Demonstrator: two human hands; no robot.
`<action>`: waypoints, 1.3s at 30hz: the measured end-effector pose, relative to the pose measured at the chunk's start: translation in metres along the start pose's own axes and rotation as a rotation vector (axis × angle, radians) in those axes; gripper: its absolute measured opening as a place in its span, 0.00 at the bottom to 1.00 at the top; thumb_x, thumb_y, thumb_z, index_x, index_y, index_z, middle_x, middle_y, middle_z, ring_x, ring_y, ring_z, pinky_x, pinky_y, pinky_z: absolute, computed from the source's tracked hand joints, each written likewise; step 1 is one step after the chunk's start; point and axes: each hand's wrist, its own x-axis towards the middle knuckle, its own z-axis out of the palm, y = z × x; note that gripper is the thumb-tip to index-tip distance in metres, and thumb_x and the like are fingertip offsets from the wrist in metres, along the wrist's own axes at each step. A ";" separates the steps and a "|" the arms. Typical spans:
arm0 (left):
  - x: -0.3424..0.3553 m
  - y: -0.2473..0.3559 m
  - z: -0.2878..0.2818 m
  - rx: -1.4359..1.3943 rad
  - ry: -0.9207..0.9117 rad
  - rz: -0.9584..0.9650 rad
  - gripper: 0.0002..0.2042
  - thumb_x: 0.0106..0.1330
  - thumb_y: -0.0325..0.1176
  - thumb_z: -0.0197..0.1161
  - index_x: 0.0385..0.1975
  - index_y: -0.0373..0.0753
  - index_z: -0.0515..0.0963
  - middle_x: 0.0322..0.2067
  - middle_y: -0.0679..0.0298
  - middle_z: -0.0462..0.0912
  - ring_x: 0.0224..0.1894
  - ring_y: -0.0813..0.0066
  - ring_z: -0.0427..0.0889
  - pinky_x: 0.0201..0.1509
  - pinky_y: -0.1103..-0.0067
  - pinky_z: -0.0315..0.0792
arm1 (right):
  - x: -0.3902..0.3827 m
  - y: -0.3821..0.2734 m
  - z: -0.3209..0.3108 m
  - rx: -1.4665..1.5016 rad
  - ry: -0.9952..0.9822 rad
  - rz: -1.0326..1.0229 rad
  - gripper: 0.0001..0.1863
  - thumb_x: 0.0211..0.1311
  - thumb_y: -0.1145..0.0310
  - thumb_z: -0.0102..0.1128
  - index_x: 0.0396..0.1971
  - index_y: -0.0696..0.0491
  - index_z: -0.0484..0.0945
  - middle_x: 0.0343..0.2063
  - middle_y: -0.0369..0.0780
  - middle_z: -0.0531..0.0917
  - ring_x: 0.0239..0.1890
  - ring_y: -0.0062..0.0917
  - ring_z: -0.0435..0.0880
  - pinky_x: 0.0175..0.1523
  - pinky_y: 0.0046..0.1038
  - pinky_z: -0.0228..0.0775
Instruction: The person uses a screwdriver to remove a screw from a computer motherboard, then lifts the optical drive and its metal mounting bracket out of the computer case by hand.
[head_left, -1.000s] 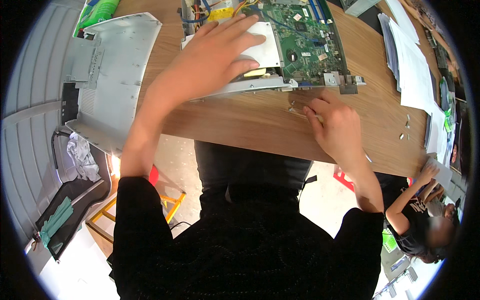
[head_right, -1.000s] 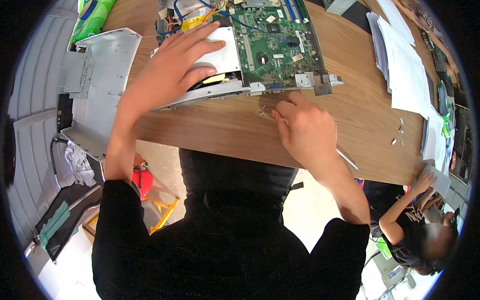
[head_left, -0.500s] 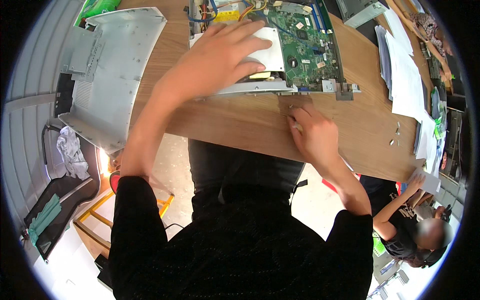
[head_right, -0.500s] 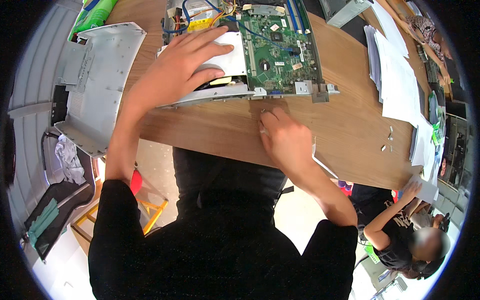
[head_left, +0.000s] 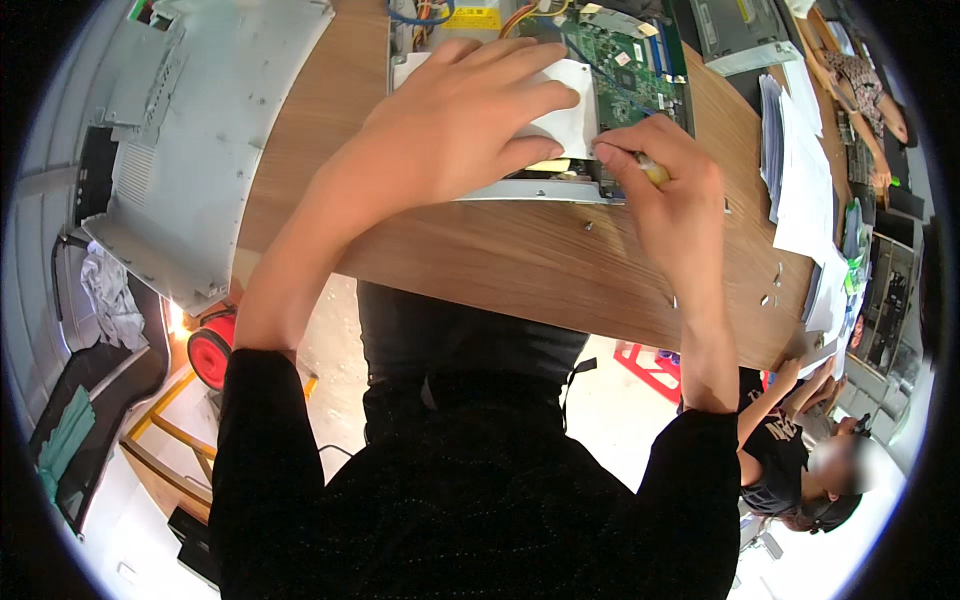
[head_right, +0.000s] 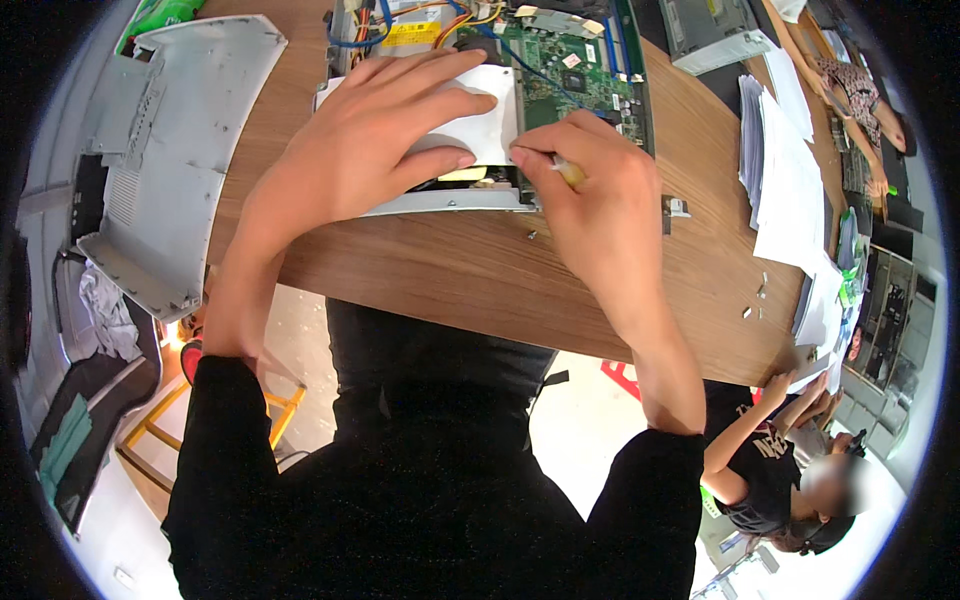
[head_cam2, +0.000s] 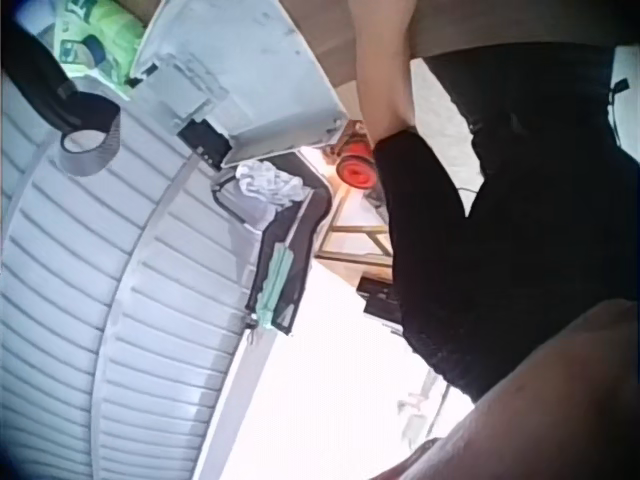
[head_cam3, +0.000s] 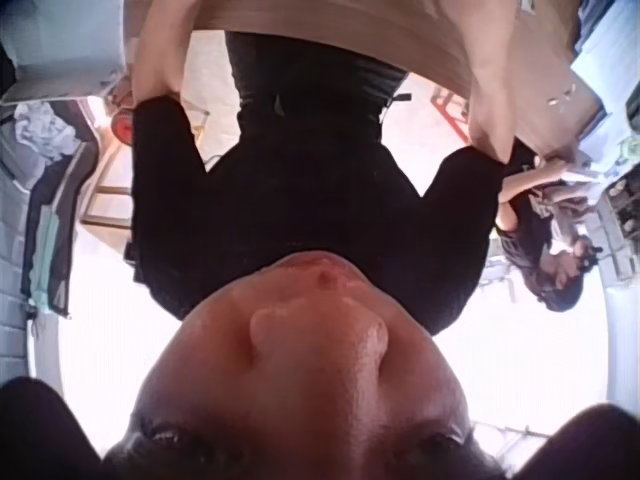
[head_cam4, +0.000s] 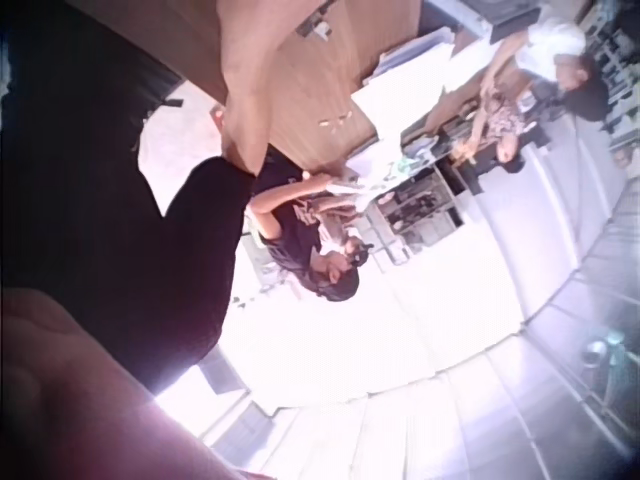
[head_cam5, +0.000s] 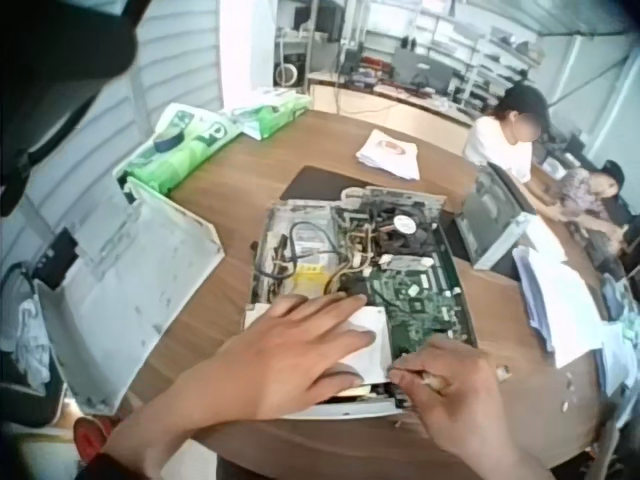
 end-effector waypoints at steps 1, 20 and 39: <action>-0.001 0.000 0.001 -0.006 0.003 -0.013 0.18 0.61 0.41 0.63 0.51 0.47 0.76 0.63 0.61 0.69 0.64 0.61 0.66 0.66 0.66 0.57 | -0.001 0.000 0.002 -0.002 -0.014 -0.001 0.03 0.54 0.76 0.63 0.29 0.56 0.82 0.25 0.42 0.79 0.26 0.35 0.79 0.32 0.29 0.68; -0.003 0.000 0.005 0.018 -0.005 -0.047 0.19 0.62 0.41 0.62 0.52 0.47 0.76 0.63 0.60 0.68 0.65 0.63 0.64 0.67 0.68 0.56 | 0.007 -0.001 -0.002 -0.034 -0.105 0.158 0.10 0.53 0.69 0.68 0.31 0.58 0.77 0.25 0.39 0.78 0.26 0.26 0.78 0.33 0.26 0.68; -0.001 0.002 0.010 0.016 0.001 0.032 0.14 0.66 0.37 0.56 0.49 0.62 0.81 0.65 0.64 0.65 0.67 0.59 0.61 0.69 0.65 0.51 | 0.016 -0.018 -0.121 0.553 0.734 -0.592 0.09 0.69 0.74 0.44 0.46 0.61 0.66 0.43 0.55 0.77 0.43 0.44 0.81 0.51 0.48 0.79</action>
